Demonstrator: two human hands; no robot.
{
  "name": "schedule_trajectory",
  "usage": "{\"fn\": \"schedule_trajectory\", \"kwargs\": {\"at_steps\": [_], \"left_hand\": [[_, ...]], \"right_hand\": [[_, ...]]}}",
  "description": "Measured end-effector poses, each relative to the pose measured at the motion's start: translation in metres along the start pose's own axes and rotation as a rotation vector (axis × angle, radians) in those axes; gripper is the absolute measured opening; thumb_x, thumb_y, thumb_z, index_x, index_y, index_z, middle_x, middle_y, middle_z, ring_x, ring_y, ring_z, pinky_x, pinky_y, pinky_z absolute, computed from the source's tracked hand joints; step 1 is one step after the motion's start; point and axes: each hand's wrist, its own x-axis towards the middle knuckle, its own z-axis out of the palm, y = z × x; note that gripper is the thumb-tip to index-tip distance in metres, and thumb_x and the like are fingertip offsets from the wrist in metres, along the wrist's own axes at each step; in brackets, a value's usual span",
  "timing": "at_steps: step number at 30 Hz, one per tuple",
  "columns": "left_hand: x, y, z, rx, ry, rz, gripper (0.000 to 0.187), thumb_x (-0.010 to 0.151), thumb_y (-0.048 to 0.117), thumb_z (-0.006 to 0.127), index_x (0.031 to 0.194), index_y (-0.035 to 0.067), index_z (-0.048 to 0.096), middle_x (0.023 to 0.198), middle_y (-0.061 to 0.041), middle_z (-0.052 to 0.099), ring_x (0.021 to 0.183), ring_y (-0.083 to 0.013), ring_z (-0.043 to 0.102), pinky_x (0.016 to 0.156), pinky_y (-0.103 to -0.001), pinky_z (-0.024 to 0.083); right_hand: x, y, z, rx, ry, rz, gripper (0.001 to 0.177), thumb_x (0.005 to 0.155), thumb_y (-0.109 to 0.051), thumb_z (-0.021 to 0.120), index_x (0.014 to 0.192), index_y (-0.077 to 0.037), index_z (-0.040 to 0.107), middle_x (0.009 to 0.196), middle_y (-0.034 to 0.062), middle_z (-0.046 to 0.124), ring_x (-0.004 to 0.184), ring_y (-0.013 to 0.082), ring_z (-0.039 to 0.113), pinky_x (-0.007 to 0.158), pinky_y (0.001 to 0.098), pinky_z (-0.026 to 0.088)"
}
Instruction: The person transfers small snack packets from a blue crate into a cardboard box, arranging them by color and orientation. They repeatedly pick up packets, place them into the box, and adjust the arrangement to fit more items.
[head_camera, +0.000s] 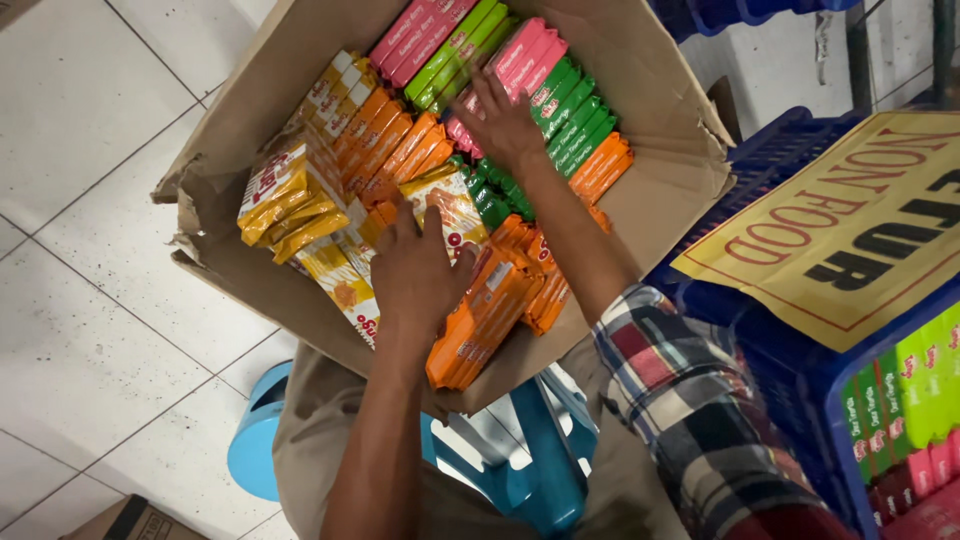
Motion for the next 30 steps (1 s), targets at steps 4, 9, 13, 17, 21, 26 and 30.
{"fn": "schedule_trajectory", "kwargs": {"at_steps": [4, 9, 13, 17, 21, 26, 30], "left_hand": [[0.003, 0.001, -0.006, -0.050, 0.058, 0.069, 0.065, 0.094, 0.048, 0.060, 0.143, 0.006, 0.051, 0.152, -0.026, 0.047, 0.128, -0.0526, 0.050, 0.089, -0.064, 0.049], [0.004, 0.012, -0.052, -0.158, 0.637, 0.555, 0.014, 0.098, 0.014, 0.071, 0.106, 0.002, 0.069, 0.103, -0.017, 0.069, 0.084, -0.0368, 0.063, 0.064, -0.049, 0.051], [-0.007, -0.023, -0.099, 0.010, 0.829, 0.368, 0.036, 0.083, 0.013, 0.085, 0.114, 0.008, 0.067, 0.118, -0.015, 0.064, 0.100, -0.0345, 0.060, 0.063, -0.046, 0.033], [-0.012, -0.064, -0.099, 0.090, 0.349, -0.123, 0.096, 0.083, 0.048, 0.086, 0.160, 0.019, 0.036, 0.164, -0.022, 0.028, 0.151, -0.0447, 0.015, 0.114, -0.074, 0.021], [-0.005, -0.101, -0.077, 0.110, 0.296, -0.086, 0.101, 0.077, 0.027, 0.085, 0.162, 0.019, 0.031, 0.159, -0.017, 0.041, 0.147, -0.0433, 0.030, 0.104, -0.069, 0.036], [0.006, -0.112, -0.061, 0.104, 0.401, -0.062, 0.092, 0.080, 0.022, 0.086, 0.157, 0.017, 0.034, 0.149, -0.015, 0.047, 0.143, -0.0411, 0.035, 0.100, -0.064, 0.043], [0.015, -0.115, -0.053, 0.155, 0.478, -0.077, 0.084, 0.074, 0.015, 0.082, 0.148, 0.014, 0.042, 0.146, -0.012, 0.052, 0.131, -0.0405, 0.043, 0.091, -0.061, 0.044]], "right_hand": [[0.003, -0.004, 0.008, -0.187, 0.004, 0.058, 0.097, 0.104, -0.011, 0.062, 0.167, -0.032, -0.009, 0.169, 0.0177, -0.014, 0.157, 0.0346, -0.003, 0.123, 0.0637, 0.024], [0.002, -0.011, -0.008, -0.119, -0.102, 0.097, 0.102, 0.094, 0.019, 0.050, 0.169, -0.026, -0.003, 0.170, 0.0125, -0.014, 0.157, 0.0359, -0.005, 0.108, 0.0568, 0.048], [-0.029, -0.023, -0.037, 0.369, -0.113, 0.159, 0.091, 0.093, 0.012, 0.041, 0.168, -0.026, 0.008, 0.174, 0.0098, -0.007, 0.146, 0.0358, 0.042, 0.065, 0.0368, 0.056], [-0.043, -0.012, -0.041, 0.469, 0.080, -0.011, 0.073, 0.103, -0.023, 0.053, 0.165, -0.025, 0.016, 0.169, 0.0183, 0.022, 0.149, 0.0399, 0.034, 0.116, 0.0508, 0.036], [-0.135, -0.031, -0.069, 0.595, 0.331, -0.173, 0.064, 0.107, -0.035, 0.052, 0.162, -0.013, 0.028, 0.166, 0.0153, 0.032, 0.151, 0.0377, 0.032, 0.119, 0.0545, 0.029], [-0.256, -0.074, -0.066, 0.773, 0.423, -0.205, 0.065, 0.098, -0.033, 0.065, 0.155, -0.013, 0.041, 0.151, 0.0228, 0.050, 0.132, 0.0418, 0.056, 0.108, 0.0571, 0.044], [-0.240, -0.081, -0.041, 0.860, 0.196, -0.255, 0.058, 0.098, -0.035, 0.063, 0.151, -0.017, 0.046, 0.156, 0.0104, 0.051, 0.128, 0.0297, 0.065, 0.098, 0.0393, 0.052]]}}
